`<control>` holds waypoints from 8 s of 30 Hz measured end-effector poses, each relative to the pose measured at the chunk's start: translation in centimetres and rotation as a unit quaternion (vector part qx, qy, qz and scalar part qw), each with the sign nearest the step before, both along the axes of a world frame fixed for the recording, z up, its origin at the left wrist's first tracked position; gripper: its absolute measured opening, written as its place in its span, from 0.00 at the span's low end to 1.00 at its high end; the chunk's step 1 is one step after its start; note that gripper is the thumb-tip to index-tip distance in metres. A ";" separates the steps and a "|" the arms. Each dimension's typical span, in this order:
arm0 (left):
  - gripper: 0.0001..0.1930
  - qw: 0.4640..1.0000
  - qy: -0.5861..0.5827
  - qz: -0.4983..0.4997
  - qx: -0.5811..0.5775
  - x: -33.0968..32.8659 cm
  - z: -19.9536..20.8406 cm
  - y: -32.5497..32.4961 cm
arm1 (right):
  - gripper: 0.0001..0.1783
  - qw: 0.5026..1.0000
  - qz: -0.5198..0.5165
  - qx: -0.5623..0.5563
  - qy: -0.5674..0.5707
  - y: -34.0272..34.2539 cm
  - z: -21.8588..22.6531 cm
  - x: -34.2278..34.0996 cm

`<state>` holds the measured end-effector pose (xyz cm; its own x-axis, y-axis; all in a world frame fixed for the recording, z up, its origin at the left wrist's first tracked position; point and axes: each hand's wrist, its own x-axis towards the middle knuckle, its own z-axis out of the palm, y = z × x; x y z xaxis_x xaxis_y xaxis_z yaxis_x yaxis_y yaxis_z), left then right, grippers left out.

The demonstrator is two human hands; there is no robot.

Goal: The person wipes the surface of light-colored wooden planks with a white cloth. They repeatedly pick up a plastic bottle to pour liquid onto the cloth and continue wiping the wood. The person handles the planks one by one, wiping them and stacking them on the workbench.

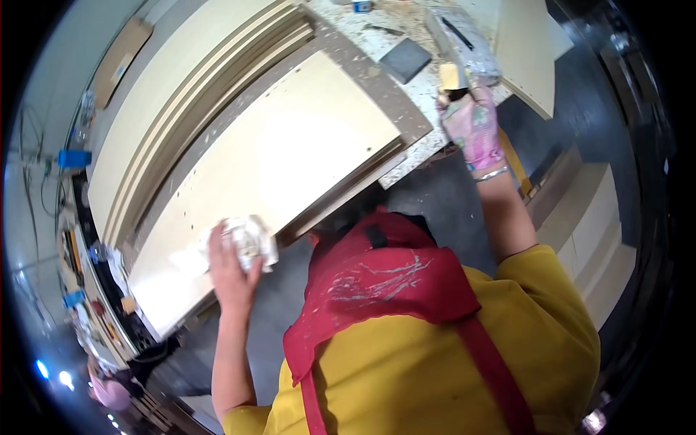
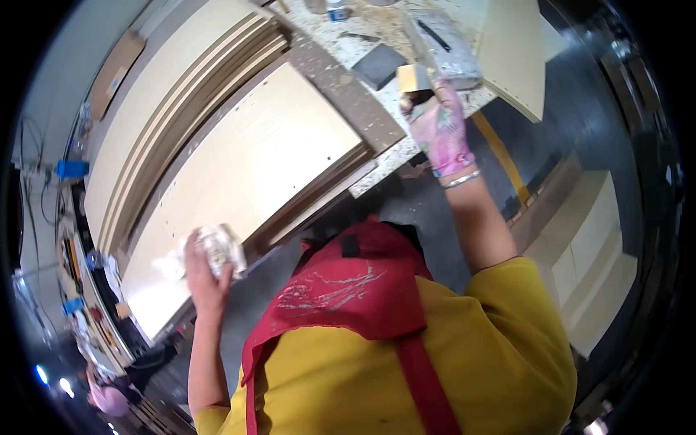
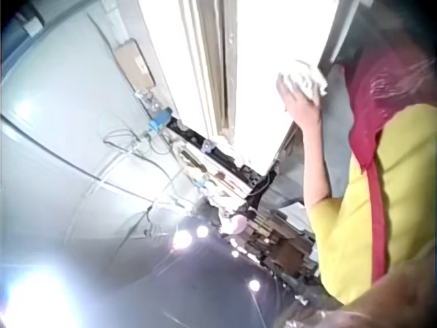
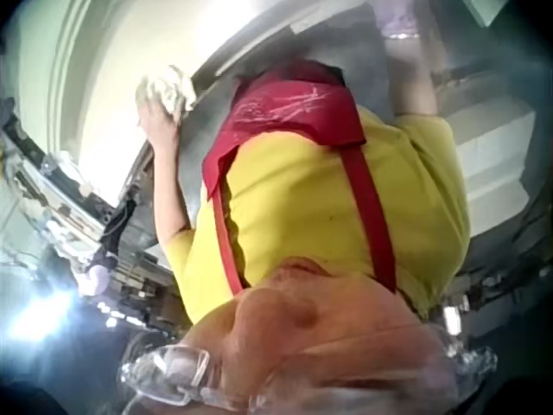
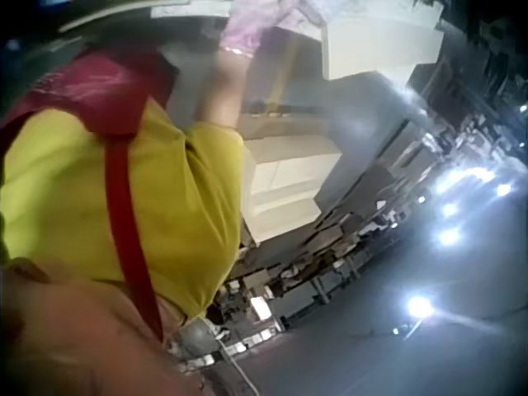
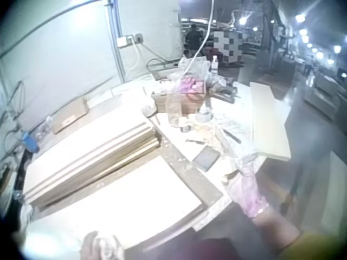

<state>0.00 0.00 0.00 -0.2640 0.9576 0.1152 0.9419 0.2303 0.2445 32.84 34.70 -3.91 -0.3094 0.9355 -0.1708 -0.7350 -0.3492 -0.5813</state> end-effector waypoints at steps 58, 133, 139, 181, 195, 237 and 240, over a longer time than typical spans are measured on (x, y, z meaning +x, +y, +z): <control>0.25 0.918 0.028 -0.385 -0.094 10.7 0.7 37.0 | 0.27 0.808 0.293 0.401 -0.318 -9.8 4.3 -9.7; 0.20 0.798 -0.479 0.329 0.159 -39.3 -3.2 -23.5 | 0.24 0.920 0.327 0.144 -0.159 -25.2 5.8 -39.8; 0.23 0.799 -0.477 0.322 0.172 -40.1 -4.8 -23.2 | 0.23 0.811 0.549 0.154 -0.130 -33.2 9.9 -55.0; 0.27 0.608 -0.674 0.403 0.117 -38.8 -4.0 -25.8 | 0.39 0.325 -0.022 0.450 -0.832 -6.5 0.7 -15.8; 0.40 0.571 -0.626 0.530 0.033 -29.7 -0.3 -30.5 | 0.40 0.735 0.286 0.128 -0.601 0.0 3.4 -13.8; 0.29 0.174 -0.680 0.473 0.533 -7.9 -7.5 -27.9 | 0.30 0.494 0.470 0.597 -0.424 -13.3 4.8 -37.3; 0.27 0.225 -0.749 0.348 0.517 -4.8 -9.0 -26.8 | 0.32 0.372 0.501 0.625 -0.470 -14.8 5.3 -39.1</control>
